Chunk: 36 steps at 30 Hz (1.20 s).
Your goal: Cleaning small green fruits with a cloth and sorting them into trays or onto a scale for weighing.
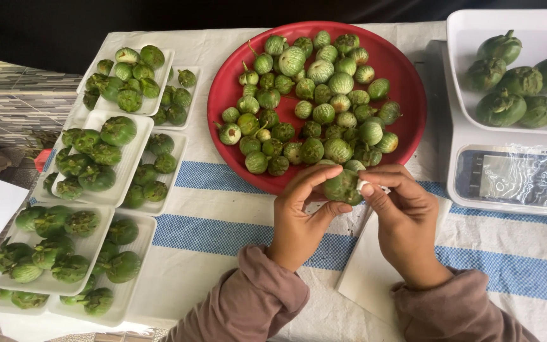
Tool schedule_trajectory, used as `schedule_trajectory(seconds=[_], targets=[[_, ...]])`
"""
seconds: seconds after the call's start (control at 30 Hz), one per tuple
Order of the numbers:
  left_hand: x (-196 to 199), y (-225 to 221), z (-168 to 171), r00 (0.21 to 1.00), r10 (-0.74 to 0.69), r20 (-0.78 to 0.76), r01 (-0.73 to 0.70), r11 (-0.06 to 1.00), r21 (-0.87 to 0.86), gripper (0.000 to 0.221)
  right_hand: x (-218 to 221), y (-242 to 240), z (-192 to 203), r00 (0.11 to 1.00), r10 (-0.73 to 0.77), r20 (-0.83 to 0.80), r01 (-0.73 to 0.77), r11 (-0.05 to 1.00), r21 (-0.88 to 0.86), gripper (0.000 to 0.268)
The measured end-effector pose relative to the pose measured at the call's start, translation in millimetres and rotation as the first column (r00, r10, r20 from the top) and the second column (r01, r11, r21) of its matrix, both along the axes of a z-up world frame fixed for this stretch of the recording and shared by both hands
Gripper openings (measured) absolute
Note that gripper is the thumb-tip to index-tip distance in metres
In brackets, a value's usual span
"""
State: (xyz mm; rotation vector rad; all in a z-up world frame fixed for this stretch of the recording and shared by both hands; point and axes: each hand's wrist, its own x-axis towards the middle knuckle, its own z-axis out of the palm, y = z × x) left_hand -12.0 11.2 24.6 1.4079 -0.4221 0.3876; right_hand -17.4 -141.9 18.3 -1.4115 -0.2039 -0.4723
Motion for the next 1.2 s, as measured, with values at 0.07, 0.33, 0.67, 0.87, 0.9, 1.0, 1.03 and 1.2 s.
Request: schedule_trajectory(seconds=[0.07,0.33,0.67,0.87,0.9,1.0,1.03,1.2], targets=[[0.1,-0.6,-1.5,1.000,-0.011,-0.011,0.011,1.000,-0.003,0.050,1.9,-1.1,-4.6,1.000,0.017,-0.025,-0.016,0.998,0.065,0.017],[1.6,2.7,-11.6,0.901,-0.399,-0.171,0.335,0.890,-0.310,0.065,-1.5,8.5,2.0,0.964,0.245,-0.101,-0.154,0.829,0.538,0.021],[-0.5,4.2,3.2,0.907,-0.386,-0.167,0.328,0.898,-0.292,0.071,-1.0,11.9,2.4,0.993,0.106,-0.057,-0.090,0.969,0.232,0.019],[0.1,4.3,-8.3,0.964,-0.247,-0.096,0.235,0.964,-0.125,0.070,-5.7,6.6,0.3,0.997,-0.017,0.077,0.026,0.992,-0.127,0.018],[0.2,3.6,-6.8,0.977,-0.198,-0.083,0.191,0.978,-0.083,0.069,-5.5,5.7,-0.5,0.995,-0.038,0.089,0.052,0.986,-0.160,0.018],[0.1,2.5,-6.4,0.985,-0.156,-0.073,0.152,0.987,-0.053,0.067,-6.5,5.5,1.0,0.996,-0.052,0.067,0.062,0.985,-0.158,0.016],[-0.3,2.2,-7.1,0.983,-0.167,-0.080,0.162,0.985,-0.065,0.066,-7.5,5.8,1.9,0.998,-0.047,0.031,0.050,0.991,-0.122,0.015],[-0.9,3.4,-2.0,0.964,-0.236,-0.120,0.225,0.969,-0.101,0.065,2.8,0.6,-18.0,0.998,0.028,-0.050,-0.021,0.991,0.135,0.015]])
